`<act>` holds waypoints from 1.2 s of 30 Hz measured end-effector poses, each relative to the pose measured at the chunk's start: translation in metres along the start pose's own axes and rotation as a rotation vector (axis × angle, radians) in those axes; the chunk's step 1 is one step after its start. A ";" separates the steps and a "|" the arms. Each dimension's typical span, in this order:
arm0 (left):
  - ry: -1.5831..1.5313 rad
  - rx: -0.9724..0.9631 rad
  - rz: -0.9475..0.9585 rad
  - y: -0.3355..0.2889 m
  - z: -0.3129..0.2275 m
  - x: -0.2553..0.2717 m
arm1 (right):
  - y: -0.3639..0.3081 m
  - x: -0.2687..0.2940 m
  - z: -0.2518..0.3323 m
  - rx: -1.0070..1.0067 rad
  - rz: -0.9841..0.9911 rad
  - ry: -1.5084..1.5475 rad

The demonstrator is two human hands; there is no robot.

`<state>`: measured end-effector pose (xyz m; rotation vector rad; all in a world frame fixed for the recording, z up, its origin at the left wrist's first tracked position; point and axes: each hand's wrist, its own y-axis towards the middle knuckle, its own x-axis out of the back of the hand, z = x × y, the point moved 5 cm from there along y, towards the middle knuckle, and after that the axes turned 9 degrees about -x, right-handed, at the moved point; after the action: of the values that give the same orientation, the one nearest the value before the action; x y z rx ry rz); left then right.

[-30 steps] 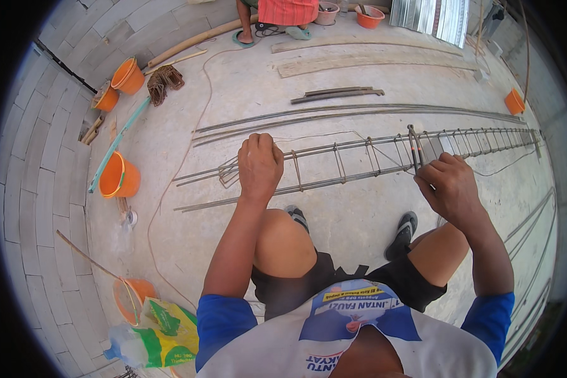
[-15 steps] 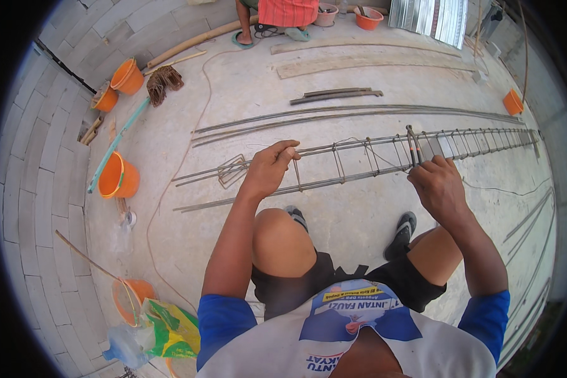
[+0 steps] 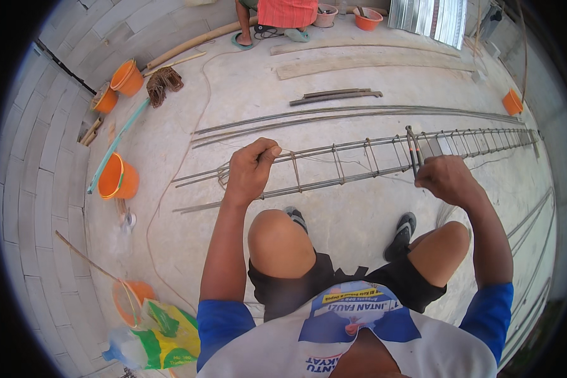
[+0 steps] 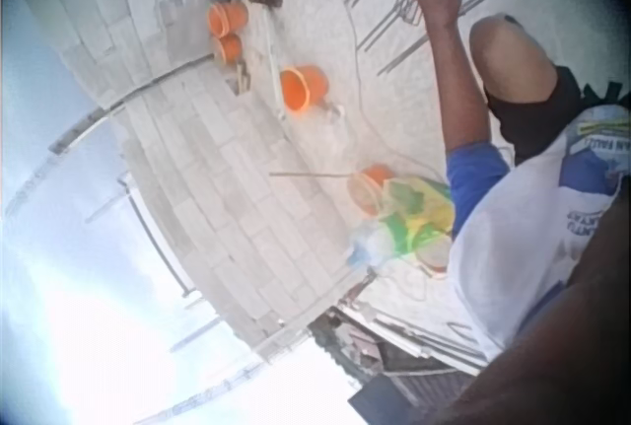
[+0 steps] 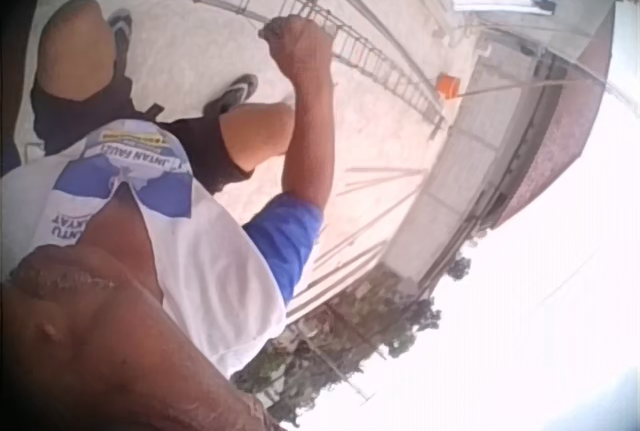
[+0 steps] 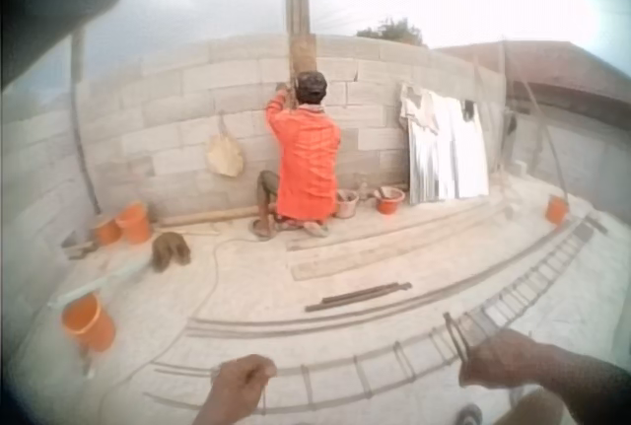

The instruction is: The person sits on the floor and assembles a rebar cage by tying metal rods together with wire. They use pliers to twist and secure the wire at each intersection of the rebar grid.

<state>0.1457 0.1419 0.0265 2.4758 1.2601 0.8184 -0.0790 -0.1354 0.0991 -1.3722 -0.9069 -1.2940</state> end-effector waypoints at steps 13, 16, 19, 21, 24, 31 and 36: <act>0.094 -0.113 -0.111 0.004 0.001 0.012 | -0.021 0.039 0.021 0.132 0.454 0.765; 0.050 -0.081 -0.092 0.002 0.000 0.006 | -0.015 0.058 -0.019 -0.238 -0.125 1.050; 0.056 -0.074 -0.066 0.001 -0.003 0.000 | 0.004 0.026 -0.024 -0.266 -0.144 0.215; 0.086 -0.061 -0.062 0.002 0.000 0.002 | -0.012 0.005 0.004 -0.039 0.371 0.232; 0.121 -0.015 -0.056 0.004 0.007 0.006 | -0.026 0.040 0.003 0.143 0.384 0.964; 0.040 0.107 -0.063 0.003 0.028 0.015 | -0.018 -0.004 -0.018 -0.112 0.217 0.495; 0.043 0.232 0.059 -0.002 0.046 0.018 | -0.023 -0.010 -0.020 -0.194 0.284 0.613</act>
<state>0.1796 0.1589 -0.0057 2.7008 1.3735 0.7829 -0.1075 -0.1488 0.0915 -1.0920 -0.1666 -1.4791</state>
